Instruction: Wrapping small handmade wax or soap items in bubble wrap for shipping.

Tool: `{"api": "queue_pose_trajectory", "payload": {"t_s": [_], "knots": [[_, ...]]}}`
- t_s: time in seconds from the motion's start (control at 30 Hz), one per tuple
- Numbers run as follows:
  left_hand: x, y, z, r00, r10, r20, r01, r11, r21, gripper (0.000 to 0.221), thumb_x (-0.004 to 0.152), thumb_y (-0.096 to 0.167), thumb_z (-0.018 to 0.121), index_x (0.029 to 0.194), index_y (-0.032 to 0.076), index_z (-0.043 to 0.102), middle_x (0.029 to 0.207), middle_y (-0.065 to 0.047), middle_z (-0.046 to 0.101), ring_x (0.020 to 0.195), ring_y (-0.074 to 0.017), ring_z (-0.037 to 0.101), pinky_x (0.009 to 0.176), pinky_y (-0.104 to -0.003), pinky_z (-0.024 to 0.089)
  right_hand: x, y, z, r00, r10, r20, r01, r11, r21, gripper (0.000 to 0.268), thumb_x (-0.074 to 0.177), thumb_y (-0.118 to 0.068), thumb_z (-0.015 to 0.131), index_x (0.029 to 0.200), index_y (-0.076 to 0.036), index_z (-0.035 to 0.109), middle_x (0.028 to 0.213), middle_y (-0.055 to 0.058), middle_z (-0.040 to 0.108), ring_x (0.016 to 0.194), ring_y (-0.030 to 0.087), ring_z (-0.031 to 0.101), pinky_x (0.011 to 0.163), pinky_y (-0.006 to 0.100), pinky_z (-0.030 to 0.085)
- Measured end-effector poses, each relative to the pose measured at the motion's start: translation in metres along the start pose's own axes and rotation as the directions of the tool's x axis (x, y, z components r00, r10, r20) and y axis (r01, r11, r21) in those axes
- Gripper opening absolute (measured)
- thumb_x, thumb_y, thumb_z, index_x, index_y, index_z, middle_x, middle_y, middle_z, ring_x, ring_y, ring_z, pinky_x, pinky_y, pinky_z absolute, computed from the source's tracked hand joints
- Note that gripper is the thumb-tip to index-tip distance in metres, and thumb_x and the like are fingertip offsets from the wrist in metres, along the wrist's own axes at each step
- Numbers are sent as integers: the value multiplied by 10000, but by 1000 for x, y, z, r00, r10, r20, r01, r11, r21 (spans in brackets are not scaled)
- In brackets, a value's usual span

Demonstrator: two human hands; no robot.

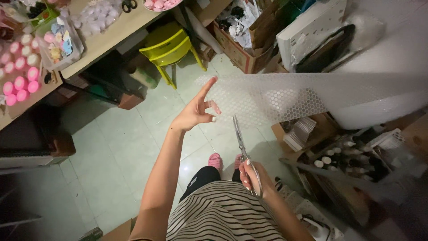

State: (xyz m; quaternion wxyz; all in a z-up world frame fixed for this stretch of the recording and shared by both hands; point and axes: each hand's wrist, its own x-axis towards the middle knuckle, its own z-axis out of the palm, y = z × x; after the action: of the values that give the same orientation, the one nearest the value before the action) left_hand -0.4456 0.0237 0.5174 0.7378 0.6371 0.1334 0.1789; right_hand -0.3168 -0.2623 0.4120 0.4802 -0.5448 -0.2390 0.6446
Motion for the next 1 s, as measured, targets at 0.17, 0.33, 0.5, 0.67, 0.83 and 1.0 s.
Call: {"api": "queue_pose_trajectory", "payload": {"t_s": [0.17, 0.33, 0.5, 0.67, 0.83, 1.0], "knots": [[0, -1, -2, 1000, -16, -2, 16, 1000, 1, 1164, 686, -216, 614, 1683, 150, 138, 1770, -23, 95, 951, -204, 586, 781, -327, 557, -5, 0, 1, 998, -2, -64, -1, 999, -52, 526, 1034, -504, 410, 775, -65, 538, 525, 4, 474, 388, 96, 418, 362, 280, 339], [-1, -5, -2, 1000, -3, 3, 3, 1000, -17, 1181, 667, -218, 614, 1683, 152, 139, 1769, -14, 90, 959, -197, 574, 789, -321, 552, -6, 0, 0, 998, -17, -53, 14, 998, -67, 523, 1037, -491, 433, 759, -58, 529, 527, 8, 473, 389, 99, 425, 367, 278, 347], [-1, -7, -2, 1000, -19, -13, 18, 1000, -25, 1169, 672, -221, 615, 1684, 147, 160, 1771, -21, 108, 962, -206, 590, 779, -315, 545, -11, 22, -18, 999, 34, -1, -34, 998, -53, 512, 1023, -518, 428, 836, -62, 567, 595, 1, 495, 477, 107, 463, 444, 284, 394], [2, -5, -3, 999, -30, -27, 28, 998, -53, 1169, 676, -215, 629, 1678, 150, 150, 1768, -16, 101, 950, -193, 592, 759, -309, 550, -32, 44, -43, 986, 139, 92, -141, 990, 20, 562, 1009, -584, 402, 1004, -71, 632, 735, -31, 518, 681, 108, 505, 643, 281, 440], [5, -14, -7, 1000, 14, -13, -15, 997, -77, 1181, 666, -212, 642, 1683, 147, 161, 1773, -15, 107, 967, -187, 592, 813, -310, 558, -29, 46, -63, 987, 102, 126, -118, 986, 120, 671, 976, -671, 342, 1006, -64, 625, 706, -21, 524, 651, 123, 505, 617, 288, 433], [6, -20, -10, 998, -22, -64, 9, 982, -191, 1122, 698, -197, 641, 1684, 119, 208, 1772, -31, 147, 993, -200, 601, 771, -303, 545, -8, 41, -68, 989, 25, 143, -50, 984, 172, 720, 955, -726, 317, 990, -69, 610, 694, -14, 523, 629, 119, 504, 595, 278, 434]]}}
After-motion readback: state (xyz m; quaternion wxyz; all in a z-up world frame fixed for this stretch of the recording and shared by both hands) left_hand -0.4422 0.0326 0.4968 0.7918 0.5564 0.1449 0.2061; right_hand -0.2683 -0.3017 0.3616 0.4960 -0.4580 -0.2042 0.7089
